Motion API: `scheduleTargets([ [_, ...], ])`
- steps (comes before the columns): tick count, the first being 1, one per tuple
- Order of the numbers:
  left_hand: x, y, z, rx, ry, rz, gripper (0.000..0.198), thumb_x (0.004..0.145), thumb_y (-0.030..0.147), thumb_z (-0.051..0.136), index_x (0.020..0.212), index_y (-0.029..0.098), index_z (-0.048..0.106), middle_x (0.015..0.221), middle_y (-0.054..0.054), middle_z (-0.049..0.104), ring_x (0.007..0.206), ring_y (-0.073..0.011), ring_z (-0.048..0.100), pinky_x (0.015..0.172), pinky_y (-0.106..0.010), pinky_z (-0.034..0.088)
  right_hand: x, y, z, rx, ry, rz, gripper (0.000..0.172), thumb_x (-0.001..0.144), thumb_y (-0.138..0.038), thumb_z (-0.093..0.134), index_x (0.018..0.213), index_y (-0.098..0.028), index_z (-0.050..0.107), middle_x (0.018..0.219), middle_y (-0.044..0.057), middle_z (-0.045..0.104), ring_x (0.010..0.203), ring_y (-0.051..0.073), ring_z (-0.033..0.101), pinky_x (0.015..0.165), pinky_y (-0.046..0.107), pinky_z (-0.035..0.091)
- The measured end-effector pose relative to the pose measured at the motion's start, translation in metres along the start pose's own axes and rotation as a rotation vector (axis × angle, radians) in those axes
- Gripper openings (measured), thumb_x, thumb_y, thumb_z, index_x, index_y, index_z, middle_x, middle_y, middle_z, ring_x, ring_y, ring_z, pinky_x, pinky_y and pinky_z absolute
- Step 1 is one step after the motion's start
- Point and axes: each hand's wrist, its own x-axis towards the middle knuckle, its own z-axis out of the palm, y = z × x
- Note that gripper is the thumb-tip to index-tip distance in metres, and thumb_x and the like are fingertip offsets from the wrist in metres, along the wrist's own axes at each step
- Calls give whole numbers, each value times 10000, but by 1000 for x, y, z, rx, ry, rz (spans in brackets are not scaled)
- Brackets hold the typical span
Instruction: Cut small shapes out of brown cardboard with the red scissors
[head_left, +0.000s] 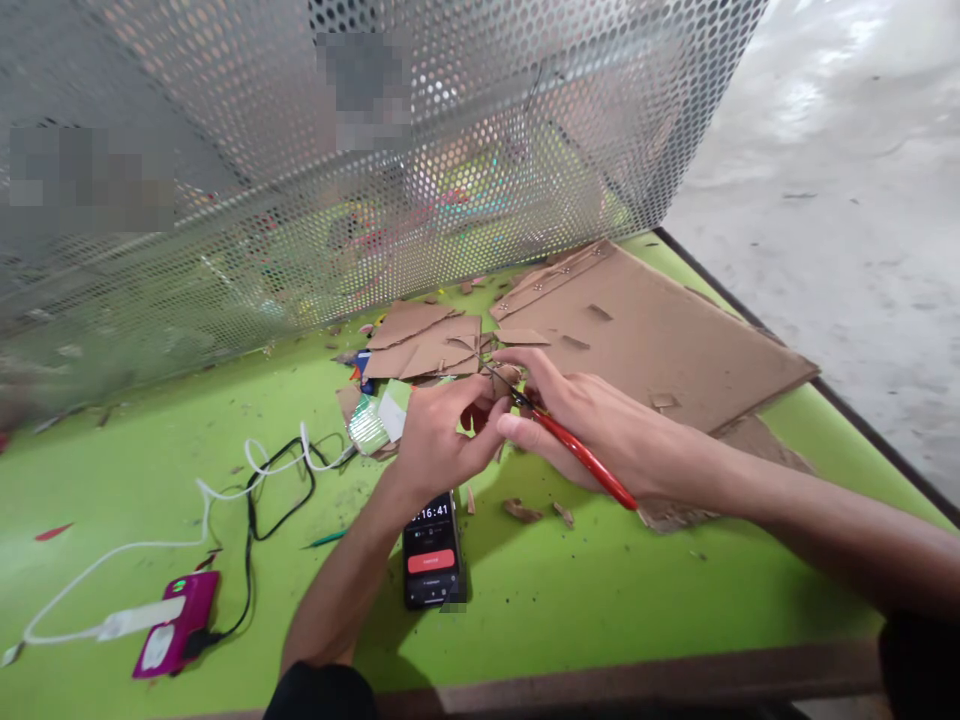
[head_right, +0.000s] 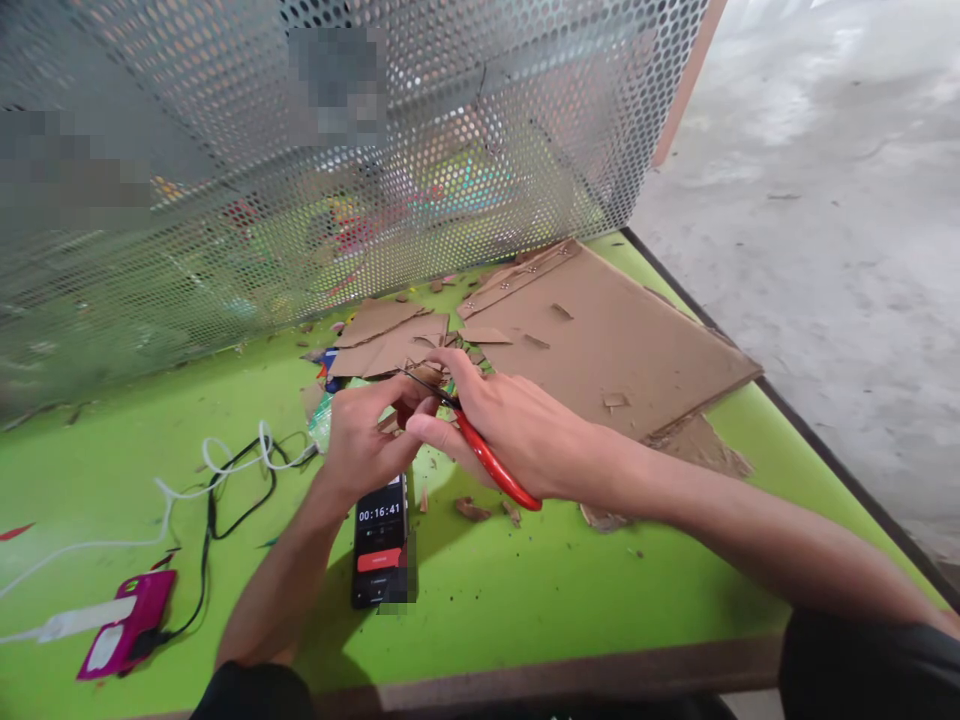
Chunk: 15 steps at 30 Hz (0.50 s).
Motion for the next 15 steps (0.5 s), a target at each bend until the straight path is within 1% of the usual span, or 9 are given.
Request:
scheduleTargets([
  [4, 1, 1, -2, -62, -37, -89, 266, 951, 271, 639, 704, 183, 595, 558, 47, 603, 476, -79, 526, 498, -195, 429, 0, -2, 1, 14, 2, 0, 554, 1108, -481, 426, 1440, -39, 391, 843, 96, 709, 643, 220, 638, 621, 318, 432],
  [9, 2, 1, -2, -37, -37, -66, 242, 954, 267, 625, 728, 182, 606, 577, 43, 620, 484, -84, 538, 510, -202, 433, 1, 1, 3, 27, 11, -3, 504, 1104, -442, 447, 1425, -58, 397, 821, 68, 694, 604, 188, 602, 601, 294, 398],
  [11, 1, 1, -1, -14, -27, -52, 258, 966, 273, 613, 724, 182, 599, 580, 41, 617, 485, -85, 532, 516, -210, 428, 2, 2, 4, 29, 28, -11, 456, 1098, -421, 461, 1389, -74, 411, 795, 40, 670, 560, 164, 564, 569, 277, 361],
  [15, 0, 2, 1, 25, 33, -56, 306, 983, 281, 587, 690, 194, 564, 550, 42, 582, 481, -94, 516, 507, -227, 406, 3, 5, 11, 63, 82, -11, 333, 1084, -405, 480, 1272, -134, 435, 760, 4, 643, 507, 131, 505, 537, 255, 321],
])
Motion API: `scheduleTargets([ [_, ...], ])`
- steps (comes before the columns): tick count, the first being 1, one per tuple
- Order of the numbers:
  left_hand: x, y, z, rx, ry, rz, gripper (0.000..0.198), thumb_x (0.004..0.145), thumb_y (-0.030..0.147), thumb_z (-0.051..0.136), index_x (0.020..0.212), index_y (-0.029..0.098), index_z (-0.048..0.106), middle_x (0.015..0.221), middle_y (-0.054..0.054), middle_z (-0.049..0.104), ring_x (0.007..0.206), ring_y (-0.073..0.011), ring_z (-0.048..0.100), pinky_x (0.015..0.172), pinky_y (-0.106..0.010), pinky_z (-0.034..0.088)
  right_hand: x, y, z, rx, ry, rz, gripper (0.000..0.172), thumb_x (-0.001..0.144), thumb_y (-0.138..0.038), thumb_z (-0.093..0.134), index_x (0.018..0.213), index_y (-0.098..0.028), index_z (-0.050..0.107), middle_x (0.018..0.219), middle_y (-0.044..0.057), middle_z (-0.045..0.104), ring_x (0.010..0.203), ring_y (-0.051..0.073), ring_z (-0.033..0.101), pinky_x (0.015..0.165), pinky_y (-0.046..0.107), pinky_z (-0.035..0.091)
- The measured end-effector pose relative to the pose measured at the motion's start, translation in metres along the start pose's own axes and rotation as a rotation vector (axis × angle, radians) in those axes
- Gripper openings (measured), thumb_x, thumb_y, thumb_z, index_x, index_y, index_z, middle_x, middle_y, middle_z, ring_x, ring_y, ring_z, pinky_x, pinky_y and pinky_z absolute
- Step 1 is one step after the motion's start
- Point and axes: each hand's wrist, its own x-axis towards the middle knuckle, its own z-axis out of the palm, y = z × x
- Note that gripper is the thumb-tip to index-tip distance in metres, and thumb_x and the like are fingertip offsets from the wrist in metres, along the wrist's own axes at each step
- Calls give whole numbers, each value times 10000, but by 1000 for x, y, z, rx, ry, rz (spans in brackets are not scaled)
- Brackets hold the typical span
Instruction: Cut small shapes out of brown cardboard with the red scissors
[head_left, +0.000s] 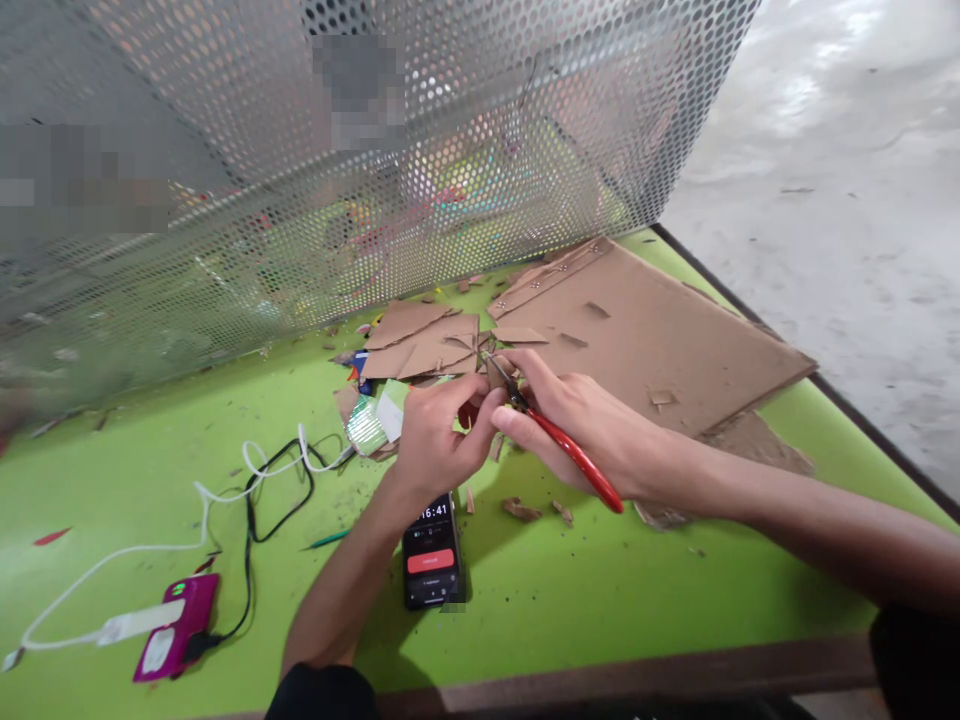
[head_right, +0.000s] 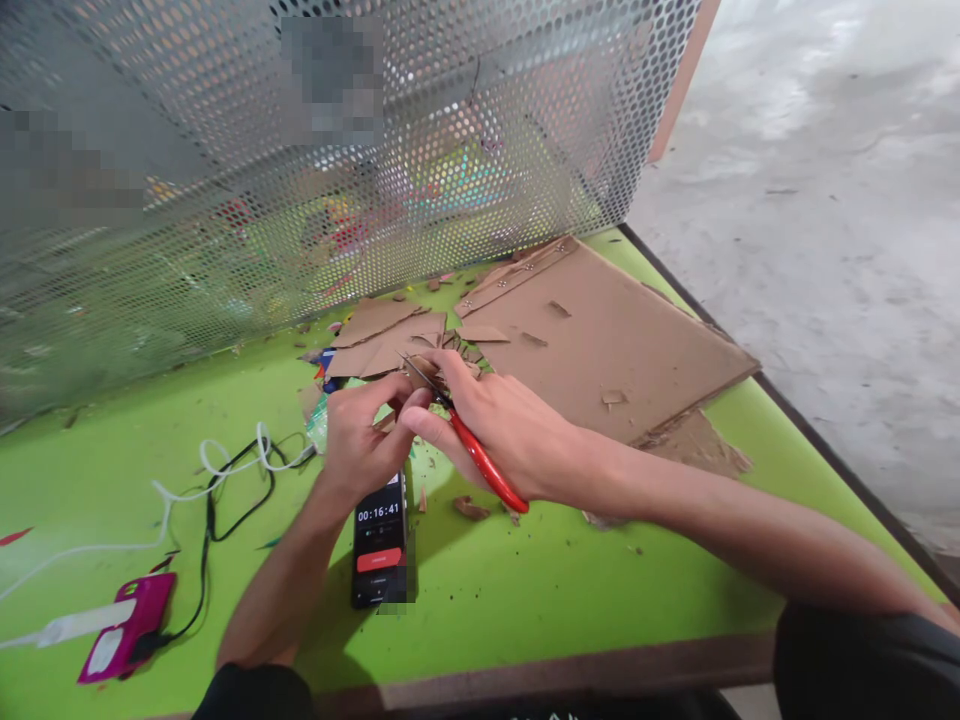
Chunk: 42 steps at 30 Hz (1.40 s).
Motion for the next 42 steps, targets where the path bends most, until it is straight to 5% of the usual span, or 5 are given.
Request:
scheduleTargets([
  [10, -2, 3, 7, -10, 62, -62, 303, 955, 281, 599, 667, 193, 561, 544, 46, 603, 457, -83, 483, 476, -223, 377, 0, 4, 14, 113, 98, -34, 409, 1086, -385, 457, 1374, -101, 390, 827, 38, 651, 510, 117, 496, 539, 255, 351],
  [21, 3, -8, -12, -95, -83, -69, 264, 873, 193, 608, 613, 186, 566, 508, 42, 579, 441, -83, 505, 468, -206, 403, 0, 1, 10, 89, -31, -38, 398, 1089, -412, 470, 1339, -103, 443, 631, -68, 531, 449, 112, 456, 504, 232, 313],
  [33, 0, -3, 3, -90, 74, -87, 301, 858, 208, 620, 576, 187, 516, 481, 64, 518, 427, -62, 432, 446, -194, 360, -1, 1, 10, 40, -10, -14, 619, 1095, -397, 441, 1538, 7, 289, 682, -23, 592, 489, 133, 501, 544, 267, 369],
  [42, -2, -3, 7, -85, 74, -119, 287, 854, 209, 607, 575, 187, 538, 475, 63, 508, 430, -68, 420, 448, -204, 353, -1, 1, 17, 23, 4, 16, 548, 1093, -425, 424, 1458, -22, 351, 676, -10, 614, 477, 120, 463, 518, 254, 308],
])
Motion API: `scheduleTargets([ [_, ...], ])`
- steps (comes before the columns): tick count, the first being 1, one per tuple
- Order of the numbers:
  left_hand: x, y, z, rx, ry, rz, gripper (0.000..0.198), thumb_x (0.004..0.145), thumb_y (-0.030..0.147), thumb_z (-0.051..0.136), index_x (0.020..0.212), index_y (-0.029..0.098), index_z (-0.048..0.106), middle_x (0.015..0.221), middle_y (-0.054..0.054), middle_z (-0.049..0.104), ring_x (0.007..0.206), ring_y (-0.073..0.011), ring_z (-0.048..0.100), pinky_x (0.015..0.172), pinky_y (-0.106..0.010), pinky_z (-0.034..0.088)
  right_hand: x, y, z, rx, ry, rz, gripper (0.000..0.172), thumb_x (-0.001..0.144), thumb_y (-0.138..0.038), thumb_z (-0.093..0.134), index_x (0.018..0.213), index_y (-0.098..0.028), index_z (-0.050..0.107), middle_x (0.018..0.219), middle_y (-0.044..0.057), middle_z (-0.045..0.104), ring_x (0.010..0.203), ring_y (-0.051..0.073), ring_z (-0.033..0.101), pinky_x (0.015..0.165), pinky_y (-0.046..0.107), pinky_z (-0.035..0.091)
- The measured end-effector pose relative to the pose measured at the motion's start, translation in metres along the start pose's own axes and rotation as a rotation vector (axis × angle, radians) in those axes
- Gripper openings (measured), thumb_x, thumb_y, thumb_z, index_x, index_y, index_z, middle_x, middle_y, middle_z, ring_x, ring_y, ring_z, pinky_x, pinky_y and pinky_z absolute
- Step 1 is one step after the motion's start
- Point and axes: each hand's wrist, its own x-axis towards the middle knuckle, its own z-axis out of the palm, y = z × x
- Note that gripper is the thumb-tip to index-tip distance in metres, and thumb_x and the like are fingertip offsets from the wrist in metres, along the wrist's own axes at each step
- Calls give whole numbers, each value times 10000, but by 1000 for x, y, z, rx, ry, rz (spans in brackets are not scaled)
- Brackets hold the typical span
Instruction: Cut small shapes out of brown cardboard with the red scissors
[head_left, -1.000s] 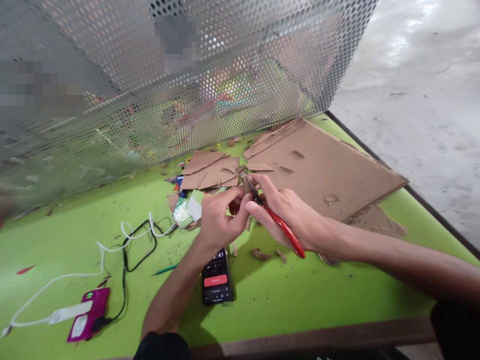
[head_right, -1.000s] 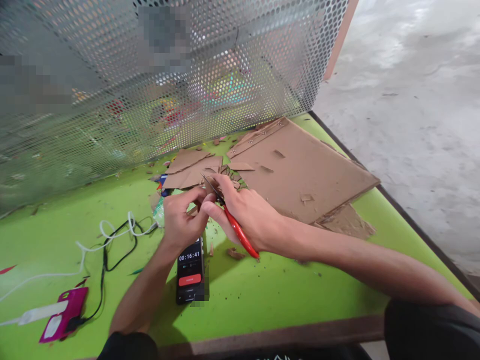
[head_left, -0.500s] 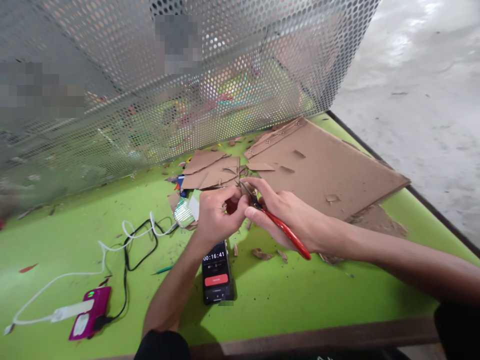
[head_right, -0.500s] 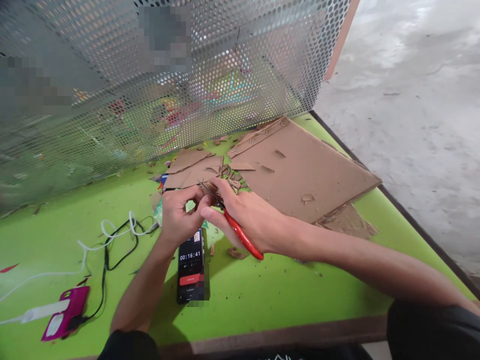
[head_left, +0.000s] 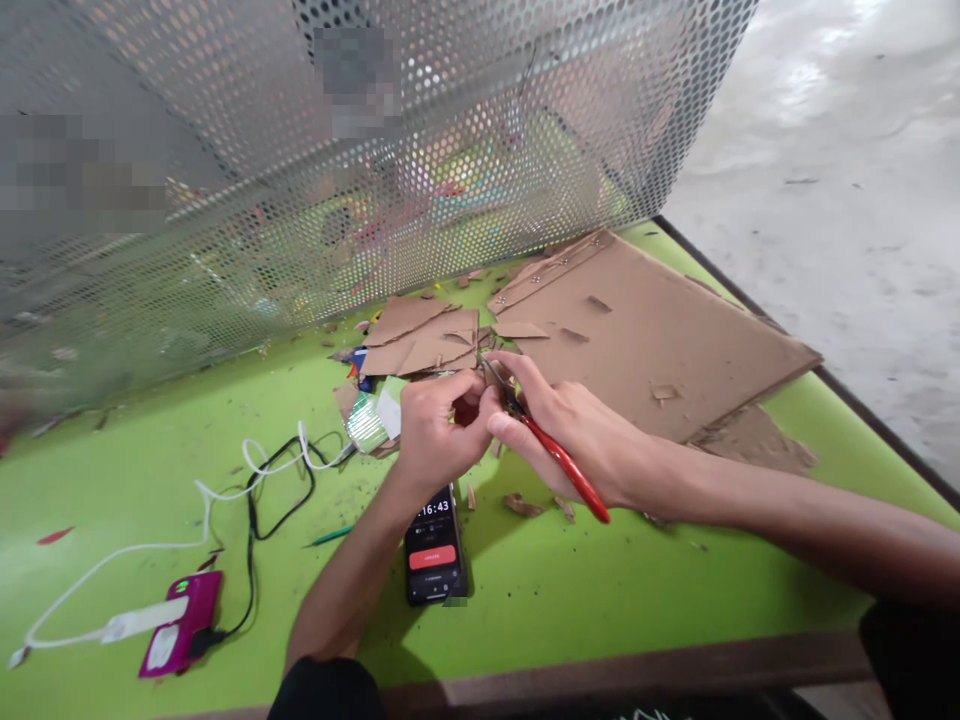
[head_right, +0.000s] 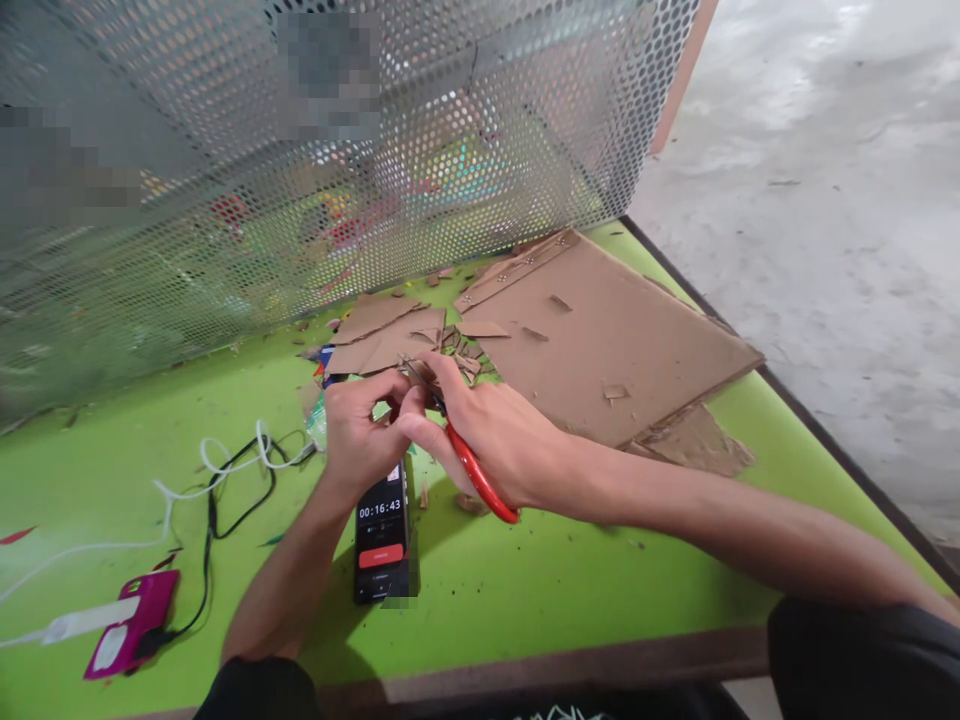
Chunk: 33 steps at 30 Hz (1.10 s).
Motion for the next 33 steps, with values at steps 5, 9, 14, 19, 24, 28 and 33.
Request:
scheduleTargets([
  [5, -1, -1, 0, 10, -9, -21, 295, 857, 230, 607, 574, 189, 533, 468, 66, 486, 430, -69, 405, 446, -208, 341, 0, 0, 2, 11, 18, 4, 514, 1080, -413, 421, 1419, -29, 370, 638, -37, 571, 449, 109, 419, 493, 252, 276],
  [9, -1, -2, 0, 3, -7, -17, 291, 851, 223, 605, 571, 189, 531, 468, 68, 487, 428, -67, 407, 446, -204, 344, 0, 1, 4, 52, 18, 0, 470, 1081, -411, 430, 1374, -45, 402, 607, -60, 539, 425, 101, 408, 466, 244, 279],
  [14, 0, -2, 0, -9, -5, 2, 298, 850, 206, 616, 569, 188, 520, 464, 76, 477, 422, -60, 396, 443, -200, 342, -1, 2, 5, 71, 21, -5, 469, 1083, -404, 441, 1389, -51, 397, 583, -76, 519, 407, 100, 417, 450, 238, 277],
  [19, 0, -1, -1, -14, -6, 1, 299, 845, 199, 619, 568, 190, 507, 467, 78, 466, 429, -62, 389, 444, -207, 334, -1, 3, 6, 70, 23, -17, 490, 1083, -398, 446, 1407, -38, 378, 591, -70, 537, 412, 99, 425, 445, 236, 287],
  [24, 1, -2, -1, -25, -8, 16, 296, 847, 188, 624, 576, 186, 505, 476, 79, 468, 435, -57, 389, 446, -198, 329, -1, 3, 7, 75, 27, -7, 487, 1084, -385, 456, 1415, -37, 376, 593, -70, 540, 419, 95, 427, 445, 235, 282],
  [28, 1, -3, 0, -29, -15, 12, 300, 851, 190, 624, 576, 184, 504, 474, 80, 458, 433, -55, 381, 444, -193, 327, -1, 5, 8, 87, 32, -12, 474, 1082, -377, 473, 1410, -48, 381, 596, -69, 555, 409, 97, 456, 436, 228, 298],
  [33, 0, -3, -1, -35, -11, 18, 295, 843, 176, 624, 575, 181, 501, 473, 82, 454, 434, -51, 377, 449, -184, 325, -1, 6, 9, 72, 35, -12, 473, 1088, -387, 457, 1407, -45, 385, 570, -78, 546, 388, 100, 458, 420, 224, 298],
])
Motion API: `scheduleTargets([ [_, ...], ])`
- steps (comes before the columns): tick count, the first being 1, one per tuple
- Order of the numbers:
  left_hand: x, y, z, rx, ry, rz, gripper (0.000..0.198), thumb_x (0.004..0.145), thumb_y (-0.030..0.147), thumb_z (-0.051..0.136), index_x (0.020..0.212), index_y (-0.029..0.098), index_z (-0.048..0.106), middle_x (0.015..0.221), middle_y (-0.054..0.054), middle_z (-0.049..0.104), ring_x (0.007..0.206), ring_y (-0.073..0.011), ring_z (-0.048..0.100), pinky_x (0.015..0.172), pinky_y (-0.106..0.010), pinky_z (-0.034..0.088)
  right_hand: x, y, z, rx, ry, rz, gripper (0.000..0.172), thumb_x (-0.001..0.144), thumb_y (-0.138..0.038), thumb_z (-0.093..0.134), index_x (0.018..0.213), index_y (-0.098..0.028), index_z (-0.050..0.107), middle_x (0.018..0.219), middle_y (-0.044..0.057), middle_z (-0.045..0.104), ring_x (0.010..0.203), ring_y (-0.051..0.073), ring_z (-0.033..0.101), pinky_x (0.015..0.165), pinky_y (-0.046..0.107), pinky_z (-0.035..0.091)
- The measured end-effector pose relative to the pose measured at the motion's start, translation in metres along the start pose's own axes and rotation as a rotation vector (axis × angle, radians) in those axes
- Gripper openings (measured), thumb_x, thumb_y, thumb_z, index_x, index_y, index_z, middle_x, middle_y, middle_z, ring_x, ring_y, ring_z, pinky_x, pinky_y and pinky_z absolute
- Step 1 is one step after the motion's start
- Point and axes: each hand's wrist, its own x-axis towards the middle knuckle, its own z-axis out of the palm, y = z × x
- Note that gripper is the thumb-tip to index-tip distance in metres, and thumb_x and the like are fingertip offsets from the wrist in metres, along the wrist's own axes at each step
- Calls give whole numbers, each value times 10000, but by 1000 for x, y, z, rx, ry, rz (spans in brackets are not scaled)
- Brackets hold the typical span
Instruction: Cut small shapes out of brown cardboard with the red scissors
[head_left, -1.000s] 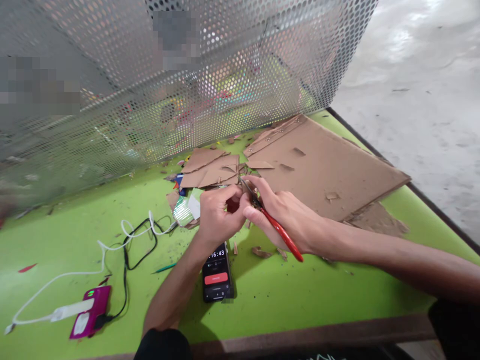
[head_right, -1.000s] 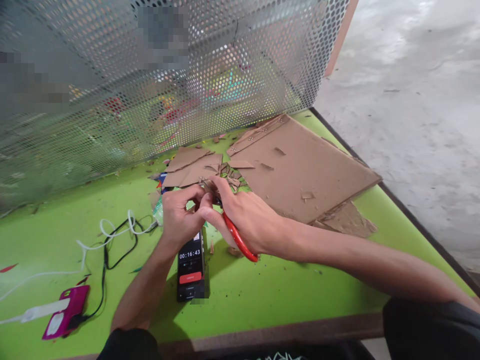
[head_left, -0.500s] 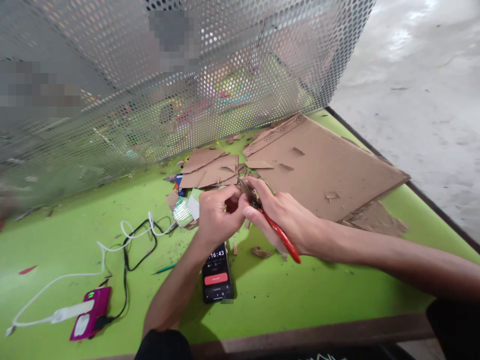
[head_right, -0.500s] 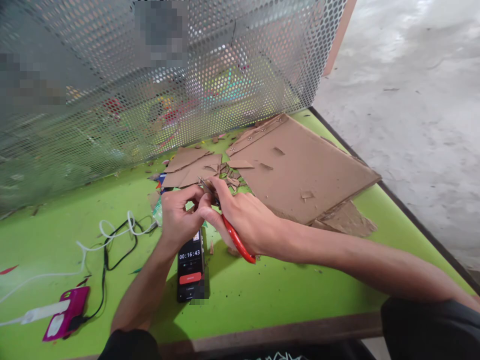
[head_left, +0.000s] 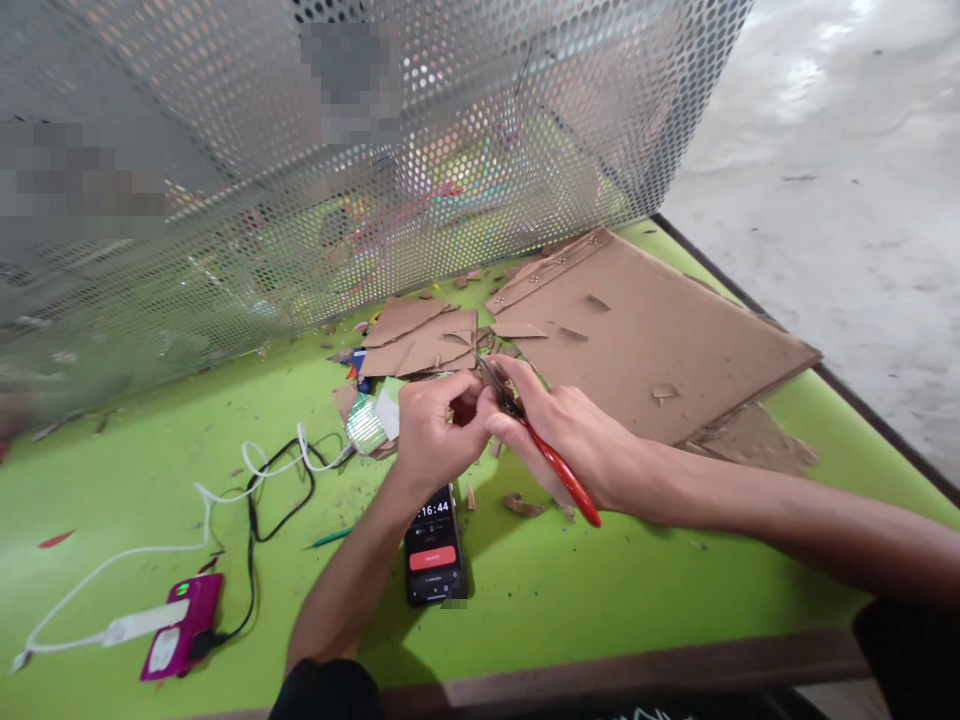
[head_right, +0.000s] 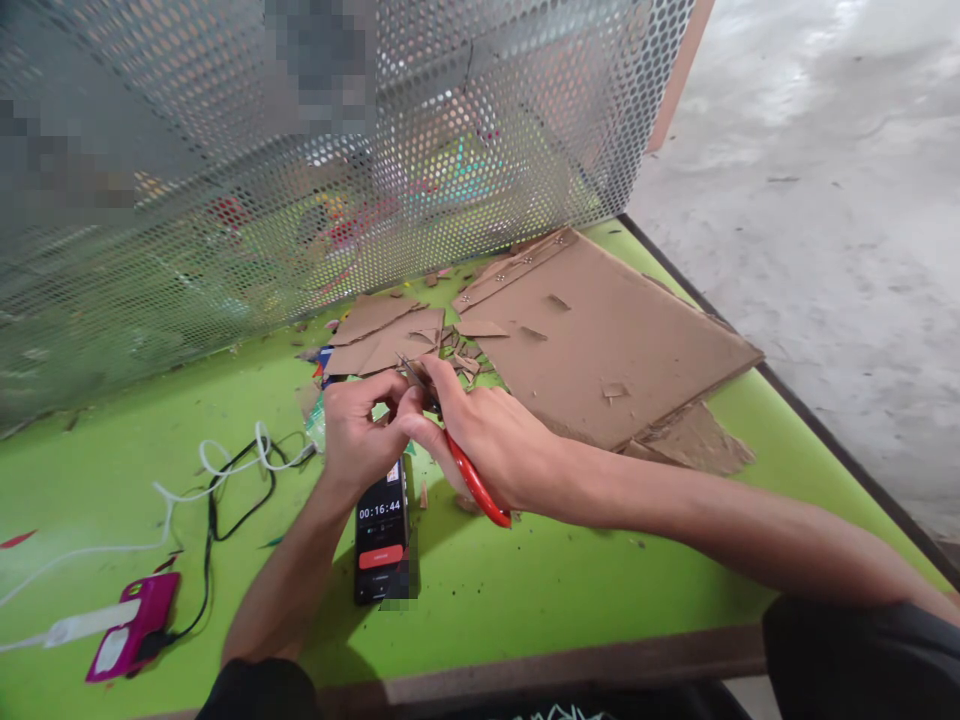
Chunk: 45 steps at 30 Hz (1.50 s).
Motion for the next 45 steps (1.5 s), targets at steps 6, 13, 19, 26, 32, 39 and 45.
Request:
scheduleTargets([
  [6, 1, 0, 0, -3, 6, 2, 300, 843, 173, 621, 570, 177, 495, 475, 82, 450, 437, -47, 371, 449, -179, 317, 0, 0, 0, 4, -4, 3, 484, 1090, -384, 458, 1426, -46, 378, 580, -66, 574, 393, 100, 466, 428, 224, 297],
  [13, 1, 0, 1, 2, 5, 4, 291, 842, 182, 616, 573, 177, 504, 477, 79, 460, 438, -50, 382, 456, -182, 325, 0, 0, 1, -3, -12, 25, 494, 1097, -392, 446, 1442, -45, 377, 577, -58, 590, 389, 105, 475, 427, 228, 299],
  [19, 0, -1, 0, 6, -7, -10, 279, 844, 202, 610, 577, 183, 528, 476, 71, 487, 436, -62, 403, 456, -193, 343, 1, -2, 0, -36, -7, 47, 505, 1099, -421, 428, 1439, -49, 393, 577, -47, 589, 398, 109, 467, 439, 236, 295],
  [26, 1, -1, 1, 4, -4, -21, 279, 838, 200, 607, 571, 187, 524, 472, 69, 491, 434, -66, 405, 452, -198, 347, 1, -2, -1, -29, -21, 54, 530, 1096, -432, 439, 1454, -46, 375, 573, -53, 577, 390, 107, 434, 427, 235, 266],
  [32, -1, -2, 0, -3, -3, -15, 278, 844, 188, 611, 580, 184, 526, 481, 73, 491, 439, -60, 410, 459, -189, 351, 0, -3, -2, -15, -46, 77, 540, 1090, -413, 457, 1465, -37, 360, 555, -57, 569, 385, 103, 417, 426, 232, 248],
  [39, 0, -2, 1, 0, -2, -11, 291, 845, 208, 610, 569, 190, 518, 470, 68, 485, 432, -67, 402, 451, -202, 345, 1, -3, -2, -8, -51, 69, 550, 1091, -405, 464, 1474, -27, 351, 546, -62, 559, 386, 103, 420, 432, 233, 251],
  [45, 0, -2, 0, -3, -5, -21, 286, 836, 211, 609, 566, 193, 518, 468, 67, 488, 432, -71, 403, 451, -209, 344, 1, -4, -3, -6, -46, 66, 549, 1095, -410, 467, 1471, -25, 360, 588, -38, 596, 400, 95, 420, 444, 238, 247],
])
